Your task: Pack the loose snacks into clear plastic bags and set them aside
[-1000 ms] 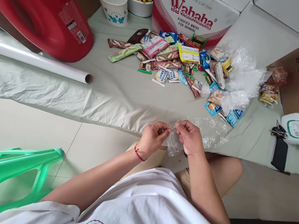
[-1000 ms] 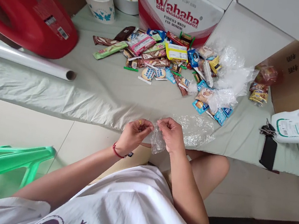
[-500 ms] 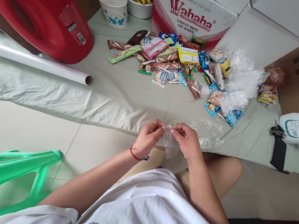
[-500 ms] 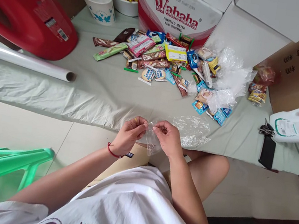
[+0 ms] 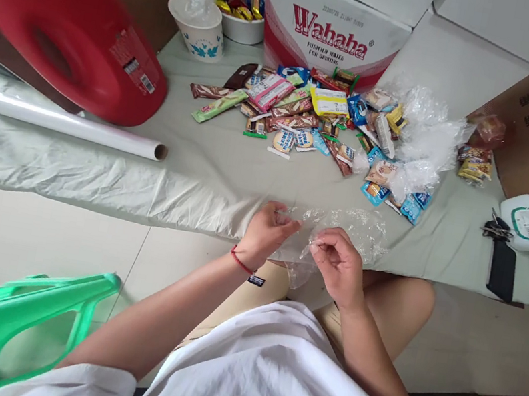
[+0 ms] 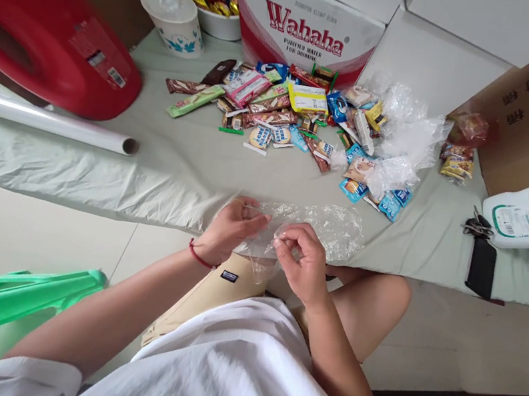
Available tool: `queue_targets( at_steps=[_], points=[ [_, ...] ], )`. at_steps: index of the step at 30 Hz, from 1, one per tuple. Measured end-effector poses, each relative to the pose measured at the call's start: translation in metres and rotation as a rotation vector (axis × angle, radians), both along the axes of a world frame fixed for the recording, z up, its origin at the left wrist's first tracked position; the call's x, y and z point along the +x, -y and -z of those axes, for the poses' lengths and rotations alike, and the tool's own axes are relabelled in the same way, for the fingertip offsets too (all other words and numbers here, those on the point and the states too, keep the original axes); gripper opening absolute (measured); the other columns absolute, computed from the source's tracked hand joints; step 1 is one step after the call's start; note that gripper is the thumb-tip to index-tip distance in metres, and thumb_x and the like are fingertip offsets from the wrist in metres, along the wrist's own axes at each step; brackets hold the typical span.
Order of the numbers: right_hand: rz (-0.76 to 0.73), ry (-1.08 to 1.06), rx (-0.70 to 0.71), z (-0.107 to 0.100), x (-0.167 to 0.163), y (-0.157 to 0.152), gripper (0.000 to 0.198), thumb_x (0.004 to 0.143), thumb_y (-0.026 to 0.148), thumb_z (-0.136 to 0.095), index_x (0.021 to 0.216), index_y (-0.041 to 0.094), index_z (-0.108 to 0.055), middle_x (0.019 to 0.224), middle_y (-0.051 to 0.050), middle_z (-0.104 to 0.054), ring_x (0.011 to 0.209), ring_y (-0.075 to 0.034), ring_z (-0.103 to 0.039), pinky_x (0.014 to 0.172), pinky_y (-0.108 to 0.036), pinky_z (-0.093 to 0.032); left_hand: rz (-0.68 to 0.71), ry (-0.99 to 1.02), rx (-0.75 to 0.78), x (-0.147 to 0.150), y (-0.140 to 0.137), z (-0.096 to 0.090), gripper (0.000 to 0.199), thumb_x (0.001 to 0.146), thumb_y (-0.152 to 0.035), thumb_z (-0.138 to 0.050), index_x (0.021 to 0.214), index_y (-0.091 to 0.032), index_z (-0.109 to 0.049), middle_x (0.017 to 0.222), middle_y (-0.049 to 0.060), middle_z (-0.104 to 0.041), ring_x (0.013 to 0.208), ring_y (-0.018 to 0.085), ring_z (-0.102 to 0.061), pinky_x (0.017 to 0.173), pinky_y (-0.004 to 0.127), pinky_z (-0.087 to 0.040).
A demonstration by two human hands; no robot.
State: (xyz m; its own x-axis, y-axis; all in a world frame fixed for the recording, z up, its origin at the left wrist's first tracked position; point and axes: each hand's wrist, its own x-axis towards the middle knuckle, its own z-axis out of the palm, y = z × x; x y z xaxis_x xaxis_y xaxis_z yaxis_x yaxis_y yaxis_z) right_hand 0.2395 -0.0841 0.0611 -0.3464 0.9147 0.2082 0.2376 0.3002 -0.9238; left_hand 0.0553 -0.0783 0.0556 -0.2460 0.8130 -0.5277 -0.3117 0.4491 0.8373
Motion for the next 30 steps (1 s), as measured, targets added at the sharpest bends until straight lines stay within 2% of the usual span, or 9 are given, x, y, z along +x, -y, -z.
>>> queue_targets(
  at_steps=[4,7,10,13,16,18,21,25,30],
  points=[
    [0.232,0.089,0.275,0.005,0.014,0.037,0.016,0.097,0.015,-0.064,0.108,0.026,-0.065,0.109,-0.007,-0.063,0.086,-0.017,-0.063,0.075,-0.032,-0.057,-0.087,0.172,-0.06,-0.004,-0.028,-0.005,0.017,0.077,-0.02,-0.071,0.081,-0.019,-0.055,0.066,-0.001,-0.065,0.055,0.01,-0.059,0.054,0.021,-0.048],
    [0.226,0.174,0.341,0.019,0.028,0.066,0.023,0.095,0.011,-0.064,0.111,0.027,-0.067,0.105,-0.007,-0.065,0.092,-0.02,-0.065,0.08,-0.035,-0.059,-0.239,0.306,0.031,-0.009,-0.042,-0.011,0.015,0.079,-0.018,-0.067,0.082,-0.02,-0.052,0.064,-0.004,-0.061,0.052,0.009,-0.055,0.051,0.018,-0.044],
    [0.141,0.206,0.133,0.033,0.044,0.079,0.019,0.098,0.02,-0.063,0.114,0.026,-0.069,0.107,-0.008,-0.069,0.095,-0.021,-0.068,0.081,-0.035,-0.059,-0.294,0.361,0.138,-0.009,-0.045,-0.015,0.02,0.077,-0.019,-0.071,0.082,-0.021,-0.052,0.062,-0.005,-0.058,0.051,0.007,-0.051,0.048,0.016,-0.038],
    [0.314,0.009,-0.23,0.035,0.059,0.065,0.026,0.104,0.04,-0.054,0.119,0.025,-0.068,0.115,-0.009,-0.071,0.095,-0.021,-0.069,0.083,-0.036,-0.06,-0.229,0.294,0.284,-0.003,-0.033,-0.019,0.024,0.077,-0.026,-0.076,0.083,-0.021,-0.054,0.066,-0.003,-0.062,0.056,0.007,-0.053,0.05,0.016,-0.038],
    [0.464,-0.216,-0.44,0.028,0.061,0.03,0.045,0.101,0.058,-0.055,0.13,0.024,-0.061,0.127,-0.012,-0.07,0.111,-0.024,-0.068,0.092,-0.04,-0.059,-0.123,0.213,0.406,0.004,-0.017,-0.025,0.027,0.08,-0.034,-0.078,0.085,-0.022,-0.055,0.069,-0.003,-0.063,0.059,0.008,-0.052,0.055,0.019,-0.04],
    [0.415,-0.231,-0.49,0.022,0.051,0.004,0.061,0.088,0.06,-0.072,0.135,0.024,-0.057,0.129,-0.013,-0.07,0.117,-0.025,-0.067,0.098,-0.04,-0.057,-0.058,0.177,0.416,0.007,-0.006,-0.031,0.028,0.082,-0.038,-0.078,0.087,-0.023,-0.056,0.072,-0.002,-0.065,0.059,0.009,-0.054,0.056,0.021,-0.042],
    [0.314,-0.228,-0.548,0.017,0.024,-0.026,0.064,0.071,0.057,-0.085,0.12,0.023,-0.062,0.1,-0.005,-0.073,0.092,-0.02,-0.067,0.086,-0.035,-0.056,0.021,0.152,0.372,0.004,0.011,-0.034,0.028,0.081,-0.041,-0.078,0.087,-0.023,-0.057,0.076,0.0,-0.069,0.061,0.012,-0.058,0.059,0.025,-0.045],
    [0.228,-0.314,-0.594,0.014,-0.003,-0.044,0.042,0.075,0.058,-0.078,0.089,0.022,-0.064,0.072,0.003,-0.058,0.065,-0.013,-0.053,0.065,-0.028,-0.05,-0.015,0.079,0.251,-0.024,0.045,-0.02,0.023,0.079,-0.04,-0.075,0.082,-0.021,-0.062,0.079,0.004,-0.071,0.066,0.015,-0.063,0.066,0.029,-0.051],
    [0.102,-0.197,-0.438,0.009,-0.016,-0.045,0.026,0.084,0.048,-0.072,0.088,0.023,-0.067,0.066,0.004,-0.052,0.06,-0.014,-0.051,0.059,-0.027,-0.046,-0.123,-0.368,0.127,-0.069,0.088,-0.005,0.024,0.08,-0.036,-0.07,0.101,-0.024,-0.069,0.115,0.008,-0.072,0.105,0.024,-0.067,0.082,0.033,-0.055]
  ],
)
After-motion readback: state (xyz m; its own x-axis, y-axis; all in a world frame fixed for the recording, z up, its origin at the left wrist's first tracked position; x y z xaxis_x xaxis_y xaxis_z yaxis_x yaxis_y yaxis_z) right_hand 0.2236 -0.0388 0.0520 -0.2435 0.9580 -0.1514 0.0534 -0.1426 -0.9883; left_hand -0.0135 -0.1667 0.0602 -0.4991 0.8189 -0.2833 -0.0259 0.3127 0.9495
